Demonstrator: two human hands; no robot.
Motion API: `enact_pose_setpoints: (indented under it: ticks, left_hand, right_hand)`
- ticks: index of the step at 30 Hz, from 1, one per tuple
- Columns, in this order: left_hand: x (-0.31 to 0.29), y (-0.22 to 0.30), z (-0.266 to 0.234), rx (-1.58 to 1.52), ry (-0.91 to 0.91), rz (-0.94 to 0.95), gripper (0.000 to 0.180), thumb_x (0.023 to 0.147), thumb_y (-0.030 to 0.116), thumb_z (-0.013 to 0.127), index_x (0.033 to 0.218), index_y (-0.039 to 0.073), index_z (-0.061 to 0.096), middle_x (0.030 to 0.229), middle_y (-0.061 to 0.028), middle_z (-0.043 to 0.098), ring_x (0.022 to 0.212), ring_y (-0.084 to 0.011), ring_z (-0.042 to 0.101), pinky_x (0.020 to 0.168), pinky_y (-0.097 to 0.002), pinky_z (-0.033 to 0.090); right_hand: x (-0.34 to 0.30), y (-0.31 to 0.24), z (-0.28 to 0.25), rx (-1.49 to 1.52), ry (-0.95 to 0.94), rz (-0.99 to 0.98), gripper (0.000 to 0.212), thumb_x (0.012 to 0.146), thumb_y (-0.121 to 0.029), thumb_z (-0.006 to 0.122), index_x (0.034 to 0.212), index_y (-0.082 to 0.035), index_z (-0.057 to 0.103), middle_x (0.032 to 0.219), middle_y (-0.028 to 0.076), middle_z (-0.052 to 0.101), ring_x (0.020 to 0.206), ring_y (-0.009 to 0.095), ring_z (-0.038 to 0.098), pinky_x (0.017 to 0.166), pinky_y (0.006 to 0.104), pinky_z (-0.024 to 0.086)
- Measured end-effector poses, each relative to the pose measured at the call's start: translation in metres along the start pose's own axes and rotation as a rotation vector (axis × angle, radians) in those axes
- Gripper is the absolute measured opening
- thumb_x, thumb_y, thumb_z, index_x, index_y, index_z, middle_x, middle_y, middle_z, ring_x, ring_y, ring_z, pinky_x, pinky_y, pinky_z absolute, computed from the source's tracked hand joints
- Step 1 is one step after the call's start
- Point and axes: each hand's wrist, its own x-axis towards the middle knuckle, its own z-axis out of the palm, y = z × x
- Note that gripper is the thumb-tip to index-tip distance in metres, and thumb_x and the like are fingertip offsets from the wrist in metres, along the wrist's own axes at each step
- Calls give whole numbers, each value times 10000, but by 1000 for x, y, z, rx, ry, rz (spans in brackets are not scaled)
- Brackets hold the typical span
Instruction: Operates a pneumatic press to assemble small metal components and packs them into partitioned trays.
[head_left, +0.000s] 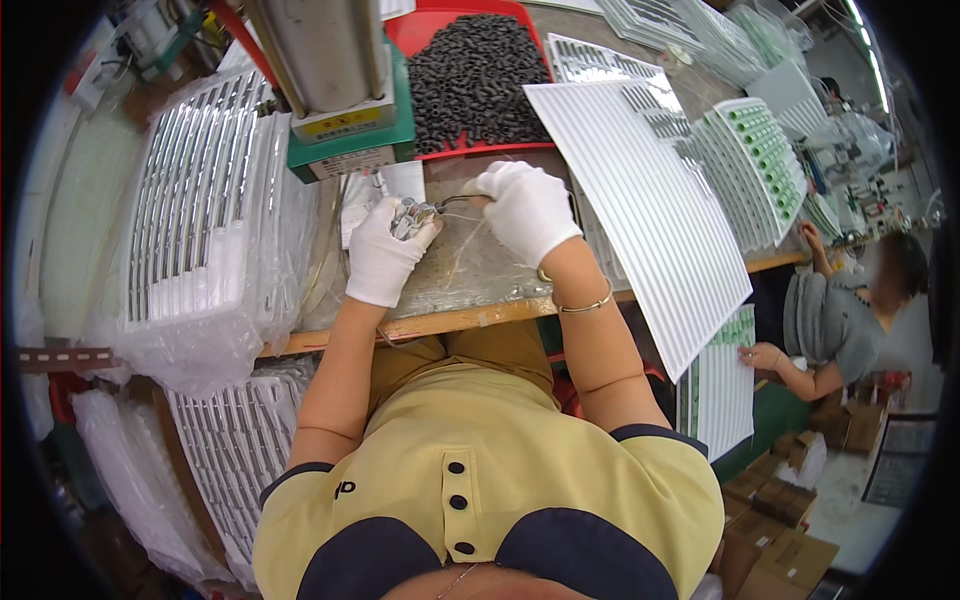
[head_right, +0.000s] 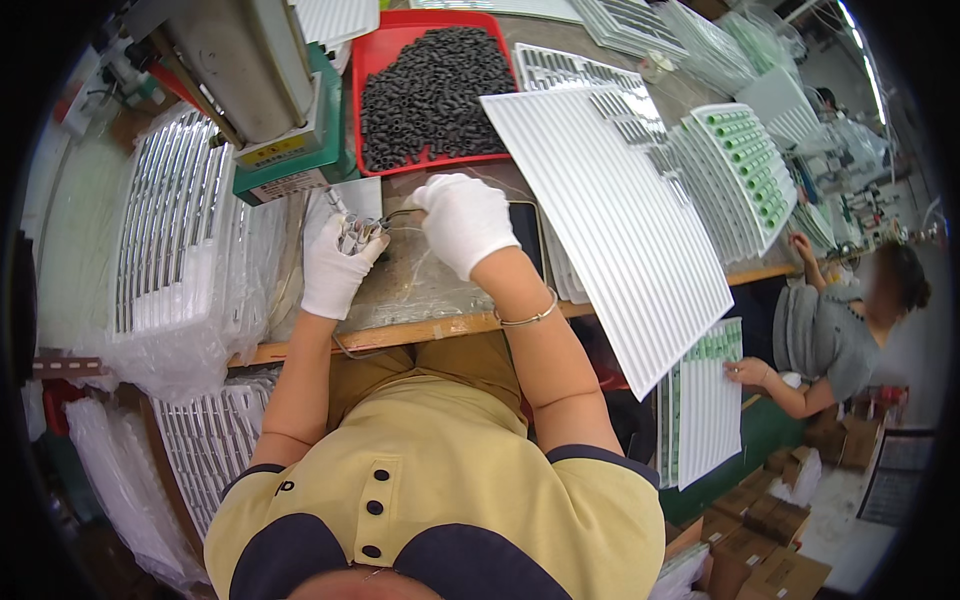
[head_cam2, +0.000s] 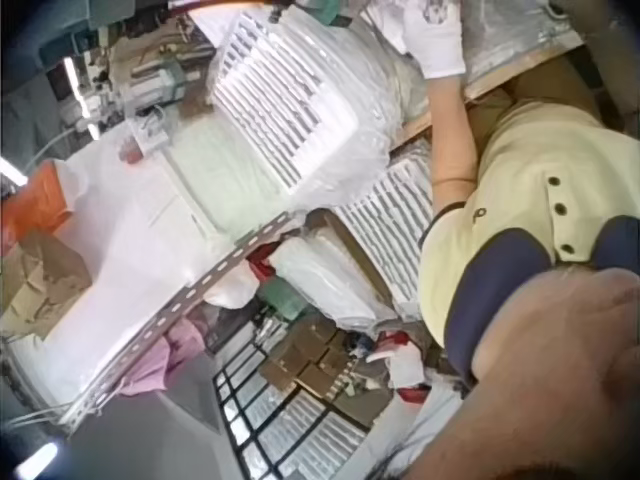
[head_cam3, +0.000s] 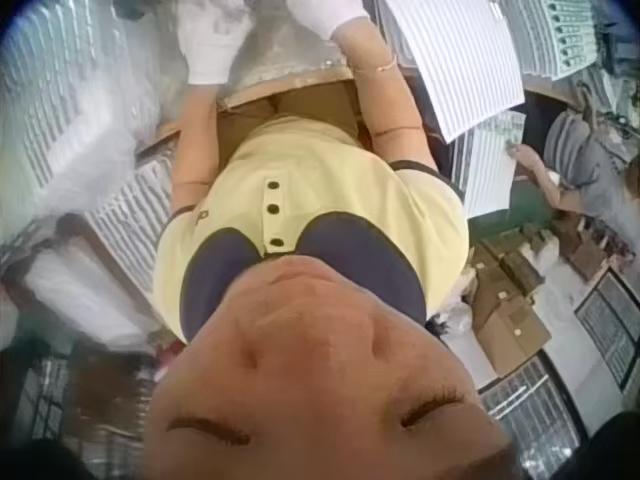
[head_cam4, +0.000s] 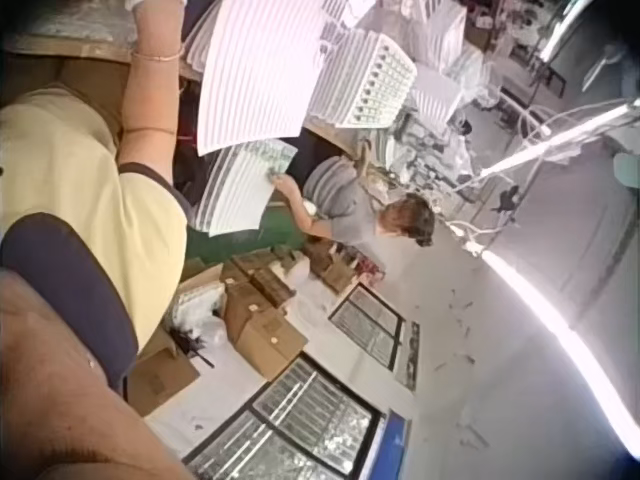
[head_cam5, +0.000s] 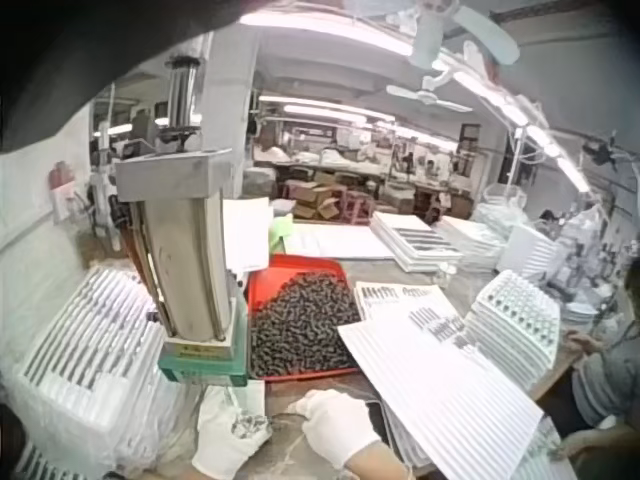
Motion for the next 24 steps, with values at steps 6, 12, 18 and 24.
enact_pose_setpoints:
  ticks: [6, 12, 18, 24]
  left_hand:
    - [-8, 6, 10, -73, -28, 94, 279, 763, 203, 784, 902, 16, 631, 749, -70, 652, 649, -164, 591, 636, -308, 473]
    - [-17, 4, -11, -399, -323, -251, 152, 854, 142, 674, 969, 49, 641, 830, -25, 639, 704, -70, 599, 548, -197, 413]
    - [-14, 0, 2, -607, -254, -131, 226, 801, 111, 691, 1013, 51, 643, 852, -9, 633, 663, -56, 541, 579, -200, 402]
    - [-8, 20, 9, -480, -300, -168, 250, 777, 39, 705, 1020, 53, 649, 913, 30, 617, 784, -49, 541, 719, -209, 445]
  right_hand:
    - [-21, 5, -29, -188, -67, 5, 184, 867, -169, 584, 1013, -146, 695, 951, 93, 671, 919, 290, 649, 795, 426, 518]
    - [-37, 154, -101, -7, 166, 538, 230, 897, -192, 568, 1066, -84, 678, 1013, 196, 681, 945, 362, 646, 854, 382, 502]
    - [-41, 314, -94, -261, 146, 1011, 421, 862, -366, 558, 1157, -84, 661, 1219, 180, 622, 1176, 359, 566, 977, 439, 464]
    - [-50, 363, -84, -408, 20, 1036, 381, 833, -315, 650, 1120, -67, 682, 1183, 189, 639, 1113, 365, 607, 911, 454, 500]
